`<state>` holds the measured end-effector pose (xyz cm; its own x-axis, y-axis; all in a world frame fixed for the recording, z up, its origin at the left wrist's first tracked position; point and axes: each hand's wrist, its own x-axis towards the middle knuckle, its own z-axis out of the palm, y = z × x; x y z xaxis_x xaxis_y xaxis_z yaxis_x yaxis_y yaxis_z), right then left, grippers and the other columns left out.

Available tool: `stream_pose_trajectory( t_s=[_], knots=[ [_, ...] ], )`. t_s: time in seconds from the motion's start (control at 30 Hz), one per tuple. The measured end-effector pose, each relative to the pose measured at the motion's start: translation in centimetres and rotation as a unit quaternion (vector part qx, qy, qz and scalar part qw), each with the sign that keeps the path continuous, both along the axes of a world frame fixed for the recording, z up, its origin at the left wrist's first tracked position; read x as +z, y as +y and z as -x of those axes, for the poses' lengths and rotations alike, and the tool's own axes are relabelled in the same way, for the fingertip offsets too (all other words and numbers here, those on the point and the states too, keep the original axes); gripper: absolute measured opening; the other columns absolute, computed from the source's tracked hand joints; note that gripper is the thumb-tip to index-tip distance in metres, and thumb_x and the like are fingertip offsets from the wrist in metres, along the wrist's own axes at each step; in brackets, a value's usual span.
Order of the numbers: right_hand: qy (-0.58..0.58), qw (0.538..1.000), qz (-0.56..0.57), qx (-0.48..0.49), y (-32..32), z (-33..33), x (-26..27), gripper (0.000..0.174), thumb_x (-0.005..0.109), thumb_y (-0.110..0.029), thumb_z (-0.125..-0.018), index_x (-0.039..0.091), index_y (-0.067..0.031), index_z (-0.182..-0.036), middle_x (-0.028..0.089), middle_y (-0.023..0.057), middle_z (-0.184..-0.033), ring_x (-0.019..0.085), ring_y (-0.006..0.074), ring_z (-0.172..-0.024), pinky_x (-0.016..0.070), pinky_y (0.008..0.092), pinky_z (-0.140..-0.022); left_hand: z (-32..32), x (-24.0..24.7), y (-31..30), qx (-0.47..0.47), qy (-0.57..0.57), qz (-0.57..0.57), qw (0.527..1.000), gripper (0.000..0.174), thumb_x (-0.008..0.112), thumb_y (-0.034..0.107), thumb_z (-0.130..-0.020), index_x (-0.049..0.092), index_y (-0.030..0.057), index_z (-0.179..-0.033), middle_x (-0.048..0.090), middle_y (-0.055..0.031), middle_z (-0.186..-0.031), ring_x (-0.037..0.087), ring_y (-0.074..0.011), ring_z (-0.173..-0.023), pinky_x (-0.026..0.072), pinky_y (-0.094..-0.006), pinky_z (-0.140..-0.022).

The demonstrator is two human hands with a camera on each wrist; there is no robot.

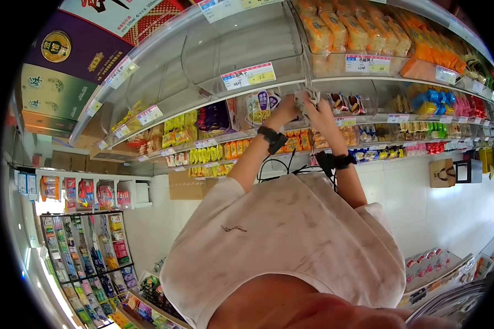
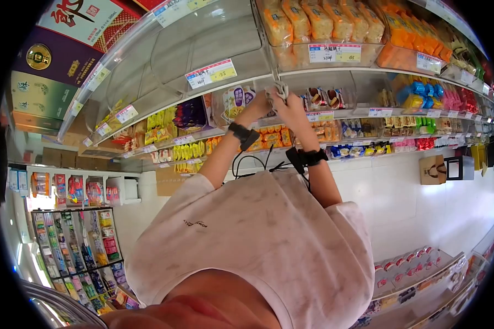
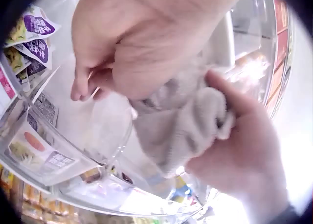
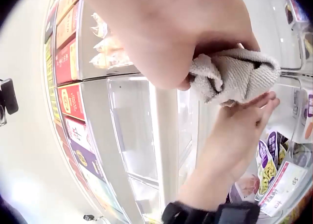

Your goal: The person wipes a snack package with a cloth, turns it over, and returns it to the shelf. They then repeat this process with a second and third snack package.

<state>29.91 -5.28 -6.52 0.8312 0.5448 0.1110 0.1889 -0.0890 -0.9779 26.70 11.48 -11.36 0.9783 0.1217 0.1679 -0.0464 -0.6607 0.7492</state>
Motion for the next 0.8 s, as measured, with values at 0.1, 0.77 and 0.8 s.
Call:
stream_pose_trajectory(
  t_s=[0.1,0.77,0.8],
  knots=[
    [0.079,0.984,-0.154,-0.052,-1.3,1.4,1.4,0.036,0.055,-0.033,-0.102,0.062,0.0015,-0.11,0.064,0.003,-0.09,0.052,0.0124,-0.083,0.0465,0.0289,-0.077,-3.4,-8.0,1.6,-0.047,-0.019,-0.171,0.984,0.045,0.062,0.001,-0.077,0.054,-0.016,-0.118,0.049,-0.0382,-0.127,0.049,-0.0501,-0.121,0.0436,-0.0493,-0.1],
    [0.126,0.965,-0.161,-0.164,-3.7,2.8,1.7,0.041,0.053,-0.041,-0.103,0.059,-0.0014,-0.108,0.055,-0.0008,-0.088,0.046,0.0086,-0.082,0.0422,0.0265,-0.073,1.0,2.7,0.6,0.065,-0.064,0.013,0.996,0.034,0.056,0.017,-0.095,0.058,-0.0029,-0.122,0.069,-0.0206,-0.088,0.064,-0.03,-0.069,0.0507,-0.0418,-0.068],
    [0.098,0.964,-0.178,-0.173,-3.1,2.9,1.3,0.041,0.053,-0.042,-0.103,0.059,-0.0012,-0.108,0.055,-0.0005,-0.087,0.046,0.0091,-0.082,0.0427,0.027,-0.074,2.3,4.3,0.2,0.063,-0.094,0.06,0.992,0.035,0.057,0.018,-0.095,0.058,-0.0027,-0.122,0.07,-0.018,-0.088,0.063,-0.0254,-0.066,0.0507,-0.0391,-0.067]
  ],
)
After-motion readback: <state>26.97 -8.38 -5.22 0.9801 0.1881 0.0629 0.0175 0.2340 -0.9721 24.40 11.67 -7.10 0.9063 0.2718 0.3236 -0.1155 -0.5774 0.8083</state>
